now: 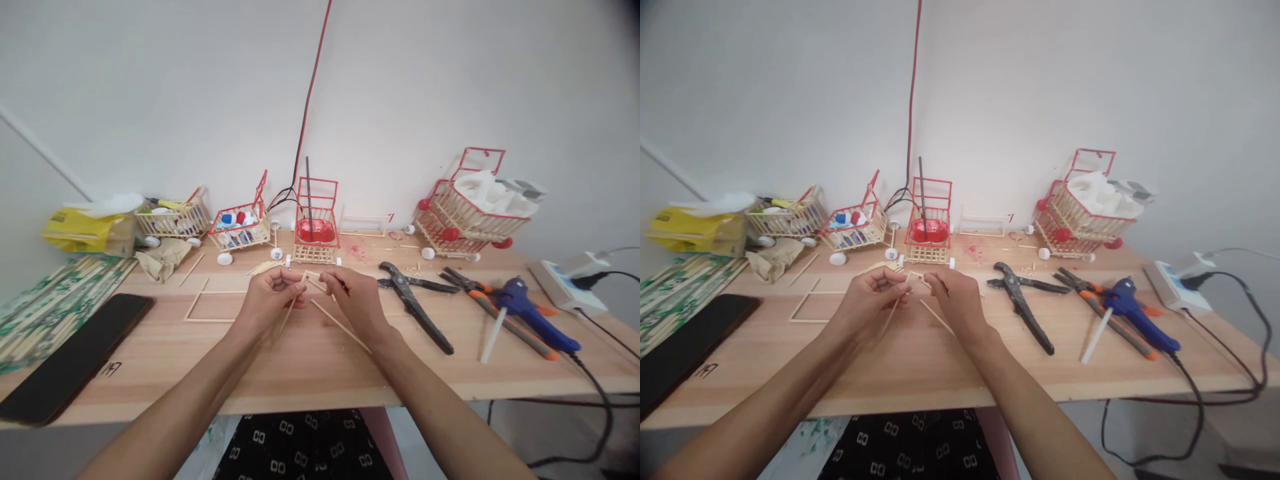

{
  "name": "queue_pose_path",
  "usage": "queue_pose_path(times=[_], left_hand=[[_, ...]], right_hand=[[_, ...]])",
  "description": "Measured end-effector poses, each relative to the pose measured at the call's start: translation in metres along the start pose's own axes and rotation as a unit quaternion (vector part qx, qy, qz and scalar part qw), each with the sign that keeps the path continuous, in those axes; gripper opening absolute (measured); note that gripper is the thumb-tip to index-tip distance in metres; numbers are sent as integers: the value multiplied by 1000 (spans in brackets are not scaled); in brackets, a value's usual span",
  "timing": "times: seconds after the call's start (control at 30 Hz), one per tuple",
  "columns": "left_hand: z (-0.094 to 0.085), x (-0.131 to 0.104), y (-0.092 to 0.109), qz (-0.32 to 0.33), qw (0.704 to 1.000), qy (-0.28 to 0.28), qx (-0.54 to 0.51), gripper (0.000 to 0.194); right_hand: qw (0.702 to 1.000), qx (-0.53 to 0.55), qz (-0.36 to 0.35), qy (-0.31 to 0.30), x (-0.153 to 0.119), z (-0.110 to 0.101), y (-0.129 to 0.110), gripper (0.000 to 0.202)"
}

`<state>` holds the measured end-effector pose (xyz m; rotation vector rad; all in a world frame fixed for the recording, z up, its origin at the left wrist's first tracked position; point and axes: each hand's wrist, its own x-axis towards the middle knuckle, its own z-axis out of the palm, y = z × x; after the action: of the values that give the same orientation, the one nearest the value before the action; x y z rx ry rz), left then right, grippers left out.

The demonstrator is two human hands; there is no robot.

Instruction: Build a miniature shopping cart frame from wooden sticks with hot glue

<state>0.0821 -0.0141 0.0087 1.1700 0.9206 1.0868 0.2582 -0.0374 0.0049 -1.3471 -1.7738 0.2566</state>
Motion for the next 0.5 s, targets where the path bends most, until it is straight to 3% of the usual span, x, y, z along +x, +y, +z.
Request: queue_pose_path(times=[0.5], left_hand=[[0,-1,0,2,1000,3,2,26]], right_hand=[[1000,3,4,2,-1,-1,-2,24]])
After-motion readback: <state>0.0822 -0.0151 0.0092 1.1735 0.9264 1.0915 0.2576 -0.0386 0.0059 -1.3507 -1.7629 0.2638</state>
